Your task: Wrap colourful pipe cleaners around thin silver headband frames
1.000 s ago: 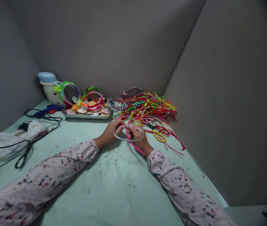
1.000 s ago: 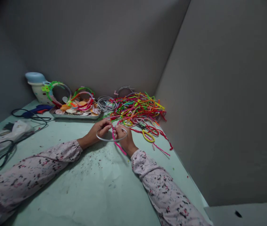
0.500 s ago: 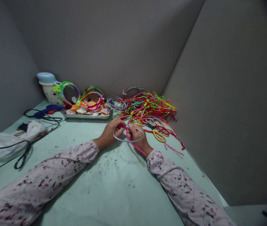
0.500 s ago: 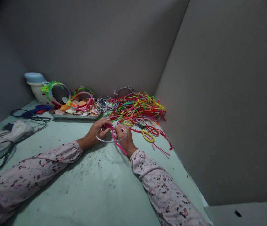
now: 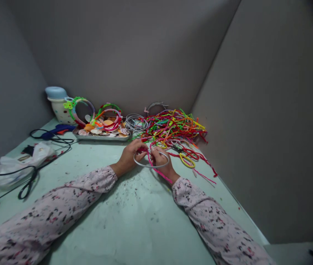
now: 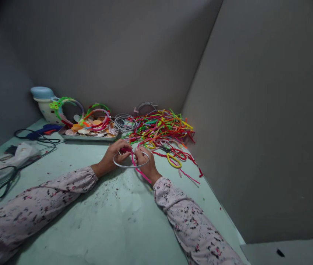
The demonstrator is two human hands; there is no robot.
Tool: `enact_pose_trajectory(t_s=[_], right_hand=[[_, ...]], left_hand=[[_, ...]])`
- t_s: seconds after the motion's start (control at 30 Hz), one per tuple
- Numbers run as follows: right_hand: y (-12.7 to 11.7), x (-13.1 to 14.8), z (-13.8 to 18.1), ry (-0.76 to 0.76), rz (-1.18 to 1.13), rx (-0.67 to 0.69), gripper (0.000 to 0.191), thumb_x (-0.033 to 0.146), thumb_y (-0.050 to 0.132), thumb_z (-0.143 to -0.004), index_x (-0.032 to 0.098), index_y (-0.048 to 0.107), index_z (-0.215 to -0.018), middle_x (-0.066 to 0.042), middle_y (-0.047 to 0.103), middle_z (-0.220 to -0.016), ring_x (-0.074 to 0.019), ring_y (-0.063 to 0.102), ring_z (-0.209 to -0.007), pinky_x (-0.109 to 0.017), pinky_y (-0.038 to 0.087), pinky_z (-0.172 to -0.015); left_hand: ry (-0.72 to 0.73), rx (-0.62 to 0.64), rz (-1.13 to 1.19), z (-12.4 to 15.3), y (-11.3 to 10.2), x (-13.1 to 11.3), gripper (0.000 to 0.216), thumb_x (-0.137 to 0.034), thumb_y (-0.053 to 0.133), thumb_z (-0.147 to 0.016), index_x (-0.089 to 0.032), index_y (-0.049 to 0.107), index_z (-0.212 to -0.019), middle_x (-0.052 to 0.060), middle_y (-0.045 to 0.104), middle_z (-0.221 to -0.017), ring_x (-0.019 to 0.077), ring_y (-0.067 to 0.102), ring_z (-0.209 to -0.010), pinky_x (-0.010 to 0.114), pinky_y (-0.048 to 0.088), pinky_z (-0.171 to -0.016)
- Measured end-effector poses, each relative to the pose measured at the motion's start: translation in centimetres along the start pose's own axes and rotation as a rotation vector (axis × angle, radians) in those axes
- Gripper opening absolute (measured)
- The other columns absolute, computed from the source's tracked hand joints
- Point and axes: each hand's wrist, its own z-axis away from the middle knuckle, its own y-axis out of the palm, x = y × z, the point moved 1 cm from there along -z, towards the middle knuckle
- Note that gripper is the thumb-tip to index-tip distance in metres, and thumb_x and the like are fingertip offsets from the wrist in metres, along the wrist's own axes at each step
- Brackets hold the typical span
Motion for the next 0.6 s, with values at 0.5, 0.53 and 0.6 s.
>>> enact_pose_trajectory(t_s=[0.5,0.53,0.6], right_hand=[[-0.05,0.71,0.16,-0.050,0.046,-0.001,0.031,0.044,0.045,-0.089,0.022,0.051,-0.068,0.003,0.049,-0.058,-0.0133,0.047,-0.053,-0.026,0.038,-0.052],[-0.06,0.75,0.19,-0.053,0.046,-0.004,0.031,0.043,0.045,-0.089,0.022,0.052,-0.068,0.003,0.049,-0.058,-0.0133,0.047,-0.053,-0.026,0.038,-0.052],[-0.05,0.77,0.22,-0.049,0.029,-0.002,0.031,0.043,0.045,-0.090,0.022,0.052,-0.068,0.003,0.050,-0.059,-0.0134,0.047,-0.053,-0.027,0.038,-0.052]], left_hand=[[0.019,-0.051,-0.011,-0.11,-0.16,-0.08,0.007,-0.020,0.062,-0.080,-0.017,0.064,-0.087,0.005,0.059,-0.086,0.0159,0.054,-0.081,0.028,0.043,-0.073],[0.019,-0.054,-0.002,-0.12,-0.20,-0.14,0.007,-0.020,0.062,-0.080,-0.017,0.064,-0.087,0.005,0.059,-0.086,0.0159,0.054,-0.081,0.028,0.043,-0.073],[0.017,-0.056,0.015,-0.14,-0.26,-0.21,0.008,-0.020,0.062,-0.080,-0.017,0.064,-0.087,0.005,0.059,-0.086,0.0157,0.054,-0.080,0.027,0.043,-0.072]])
